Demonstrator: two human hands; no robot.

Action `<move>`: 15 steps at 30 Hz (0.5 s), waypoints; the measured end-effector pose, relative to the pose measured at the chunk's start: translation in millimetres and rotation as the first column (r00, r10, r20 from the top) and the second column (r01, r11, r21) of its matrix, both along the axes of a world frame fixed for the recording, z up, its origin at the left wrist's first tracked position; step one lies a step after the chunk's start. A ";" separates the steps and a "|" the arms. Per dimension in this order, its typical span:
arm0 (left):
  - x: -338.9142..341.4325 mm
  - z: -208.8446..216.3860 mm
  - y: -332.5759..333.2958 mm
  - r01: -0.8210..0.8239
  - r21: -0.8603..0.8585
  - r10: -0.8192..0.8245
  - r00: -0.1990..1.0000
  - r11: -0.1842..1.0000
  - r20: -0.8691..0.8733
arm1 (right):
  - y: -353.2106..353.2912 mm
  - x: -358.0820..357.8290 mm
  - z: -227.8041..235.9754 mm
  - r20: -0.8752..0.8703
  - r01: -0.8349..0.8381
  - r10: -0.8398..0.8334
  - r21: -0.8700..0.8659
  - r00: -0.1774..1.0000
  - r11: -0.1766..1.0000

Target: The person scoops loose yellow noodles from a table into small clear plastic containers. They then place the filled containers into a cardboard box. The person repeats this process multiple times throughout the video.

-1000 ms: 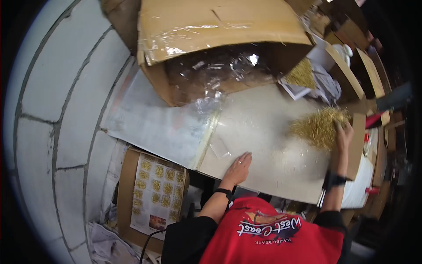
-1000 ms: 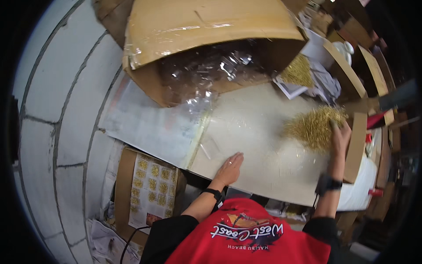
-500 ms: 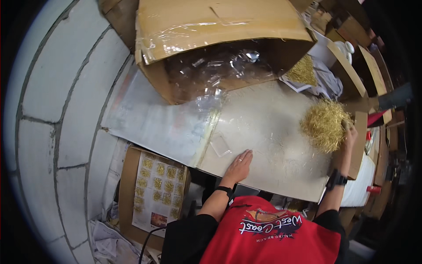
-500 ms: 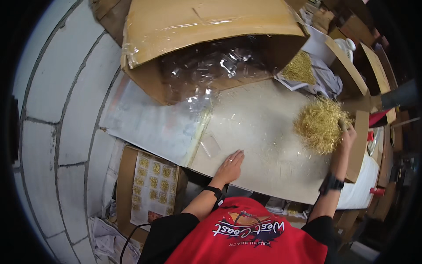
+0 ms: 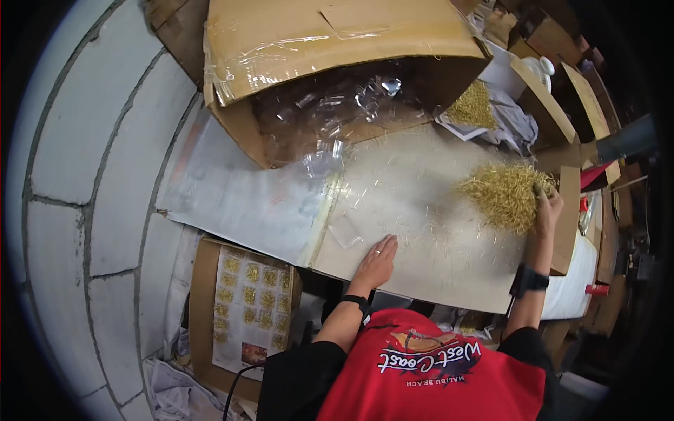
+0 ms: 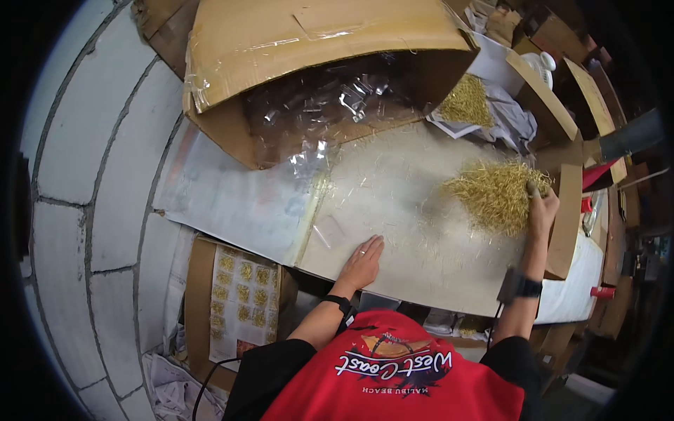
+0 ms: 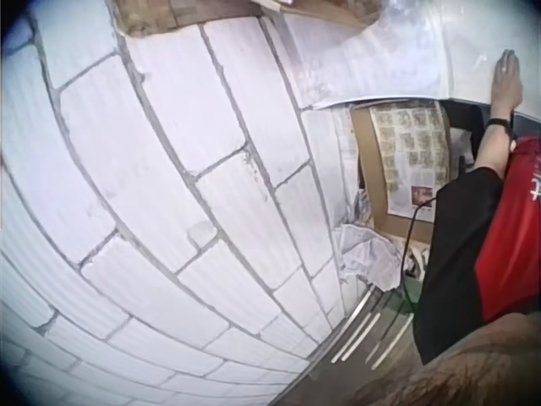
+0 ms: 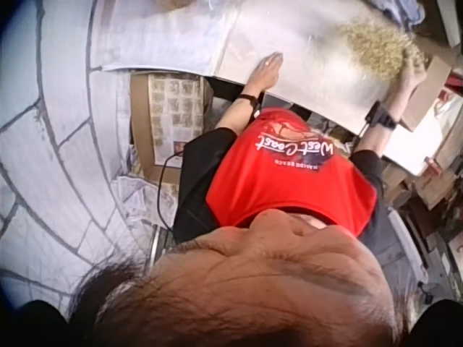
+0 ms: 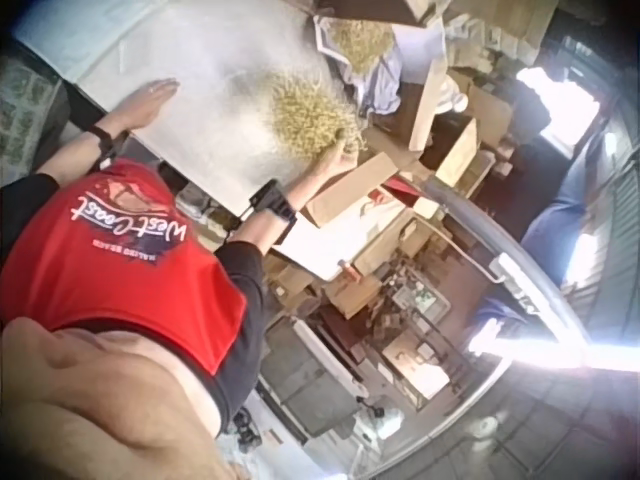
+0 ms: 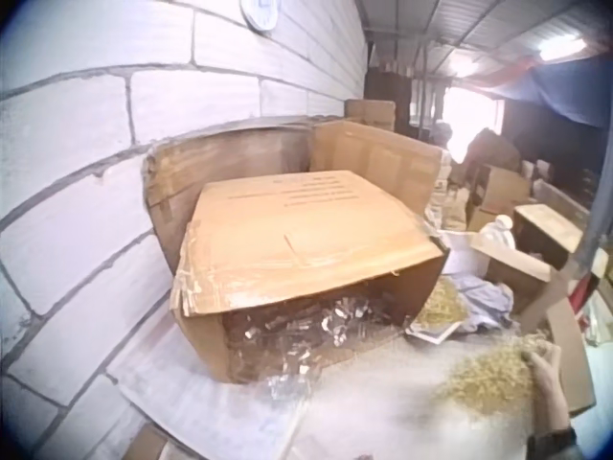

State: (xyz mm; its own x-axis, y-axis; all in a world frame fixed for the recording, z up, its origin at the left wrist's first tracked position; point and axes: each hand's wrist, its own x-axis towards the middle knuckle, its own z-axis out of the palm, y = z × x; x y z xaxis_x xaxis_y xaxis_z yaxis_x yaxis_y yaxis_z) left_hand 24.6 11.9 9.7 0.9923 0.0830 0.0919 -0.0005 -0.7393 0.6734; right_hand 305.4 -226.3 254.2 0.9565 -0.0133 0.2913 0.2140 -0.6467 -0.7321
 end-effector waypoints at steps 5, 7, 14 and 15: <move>-6.1 -1.4 -1.3 0.015 0.024 -0.015 1.000 1.000 0.000 | -33.7 17.1 -25.2 -0.098 0.105 -0.124 -0.184 0.987 0.977; -1.1 -3.7 0.2 0.018 0.050 -0.019 1.000 0.999 0.015 | -0.5 -12.2 -14.4 0.056 -0.124 0.113 0.267 0.992 0.956; -5.8 3.0 2.0 0.028 0.035 -0.027 0.999 0.999 -0.028 | -1.8 -4.9 -23.2 -0.020 -0.069 0.080 0.311 0.997 0.948; -12.5 0.5 4.2 0.016 0.031 -0.015 0.999 0.999 -0.033 | 1.5 -8.2 -23.2 -0.113 0.005 0.046 0.413 0.992 0.911</move>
